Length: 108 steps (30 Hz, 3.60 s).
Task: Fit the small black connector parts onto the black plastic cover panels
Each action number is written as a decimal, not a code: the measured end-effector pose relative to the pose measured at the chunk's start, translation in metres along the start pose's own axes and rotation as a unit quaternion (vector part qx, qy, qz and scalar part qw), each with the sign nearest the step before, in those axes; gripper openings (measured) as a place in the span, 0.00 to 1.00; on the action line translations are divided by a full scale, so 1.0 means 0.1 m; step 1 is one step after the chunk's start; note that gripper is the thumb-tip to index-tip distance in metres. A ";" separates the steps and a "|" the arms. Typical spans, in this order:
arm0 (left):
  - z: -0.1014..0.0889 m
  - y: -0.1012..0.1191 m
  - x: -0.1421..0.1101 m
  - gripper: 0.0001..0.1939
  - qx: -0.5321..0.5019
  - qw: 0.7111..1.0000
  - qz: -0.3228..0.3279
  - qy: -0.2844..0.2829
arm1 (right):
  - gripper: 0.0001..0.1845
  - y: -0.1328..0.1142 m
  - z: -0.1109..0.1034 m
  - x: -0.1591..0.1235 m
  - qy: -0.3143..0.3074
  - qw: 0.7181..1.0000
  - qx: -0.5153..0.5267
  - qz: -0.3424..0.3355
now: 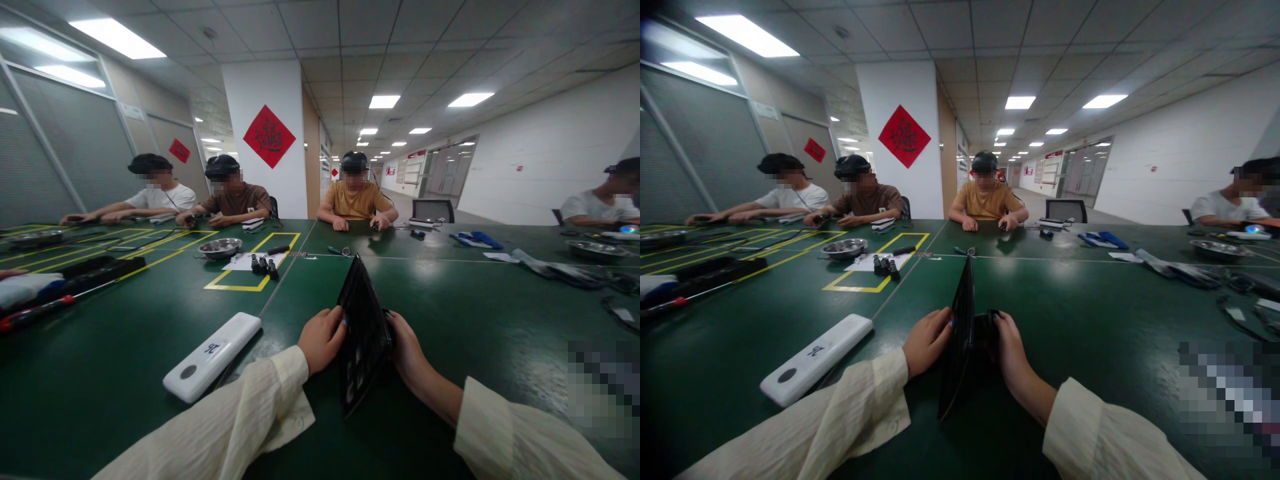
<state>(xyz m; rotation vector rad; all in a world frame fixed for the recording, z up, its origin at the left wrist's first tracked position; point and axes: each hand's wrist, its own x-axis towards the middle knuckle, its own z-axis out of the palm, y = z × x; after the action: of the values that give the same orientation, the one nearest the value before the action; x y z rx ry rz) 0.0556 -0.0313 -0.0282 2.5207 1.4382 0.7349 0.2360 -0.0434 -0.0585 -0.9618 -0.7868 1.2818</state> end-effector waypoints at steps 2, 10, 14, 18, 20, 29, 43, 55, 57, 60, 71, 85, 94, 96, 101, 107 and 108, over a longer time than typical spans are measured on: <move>-0.01 0.01 0.01 0.16 0.002 1.000 0.001 -0.006 | 0.16 0.01 -0.01 0.01 -0.001 1.000 0.000 -0.006; -0.05 0.03 0.03 0.21 0.007 1.000 0.003 -0.015 | 0.17 -0.01 -0.01 -0.01 0.000 1.000 -0.007 0.006; -0.05 0.03 0.02 0.18 -0.004 1.000 0.003 -0.006 | 0.17 -0.03 0.00 -0.02 0.003 1.000 0.000 0.009; -0.05 0.02 0.02 0.20 -0.018 1.000 0.010 -0.007 | 0.17 -0.04 0.00 -0.04 -0.003 1.000 -0.008 0.012; -0.04 0.02 0.03 0.22 -0.019 1.000 0.007 -0.007 | 0.17 -0.04 0.00 -0.04 -0.002 1.000 -0.010 0.014; 0.00 0.01 0.02 0.12 -0.028 0.999 -0.007 0.039 | 0.17 -0.01 0.00 0.00 0.003 1.000 -0.006 0.006; -0.02 0.02 -0.01 0.09 0.016 0.999 0.011 0.032 | 0.17 -0.02 0.01 -0.01 0.004 1.000 0.002 0.005; -0.05 0.02 0.02 0.15 0.021 1.000 -0.008 0.003 | 0.16 -0.03 0.01 -0.01 -0.006 1.000 0.002 0.005; -0.04 0.00 0.03 0.15 0.016 1.000 -0.006 0.000 | 0.16 -0.02 0.01 -0.01 -0.007 1.000 0.003 0.001; -0.02 -0.02 0.04 0.16 0.014 1.000 -0.004 -0.003 | 0.17 -0.02 0.01 0.00 -0.007 1.000 0.005 0.003; -0.02 -0.02 0.04 0.18 0.017 1.000 -0.001 -0.009 | 0.15 -0.03 0.01 -0.02 -0.014 1.000 0.003 -0.002; -0.04 -0.01 0.03 0.21 0.037 0.999 0.005 -0.028 | 0.16 -0.02 -0.01 -0.01 -0.010 1.000 0.002 0.006; -0.03 0.00 0.03 0.23 0.091 0.995 -0.020 -0.044 | 0.16 -0.02 0.01 0.00 -0.006 1.000 0.000 0.000; -0.03 0.01 0.02 0.23 0.110 0.992 -0.034 -0.044 | 0.16 -0.02 0.01 -0.01 -0.007 1.000 -0.002 0.003; -0.03 0.03 0.02 0.20 0.130 0.990 -0.046 -0.039 | 0.16 -0.04 0.01 -0.04 -0.013 1.000 0.008 0.018; -0.03 0.03 0.02 0.18 0.152 0.988 -0.023 -0.026 | 0.16 -0.05 0.02 -0.04 -0.009 1.000 0.012 0.013; -0.03 0.03 0.02 0.18 0.152 0.988 -0.020 -0.025 | 0.16 -0.05 0.02 -0.03 -0.010 1.000 0.016 0.012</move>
<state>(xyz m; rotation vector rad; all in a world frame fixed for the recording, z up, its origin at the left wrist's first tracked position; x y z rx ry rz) 0.0571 -0.0321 -0.0235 2.6958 1.6912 0.4715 0.2356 -0.0464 -0.0530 -0.9375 -0.7699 1.3227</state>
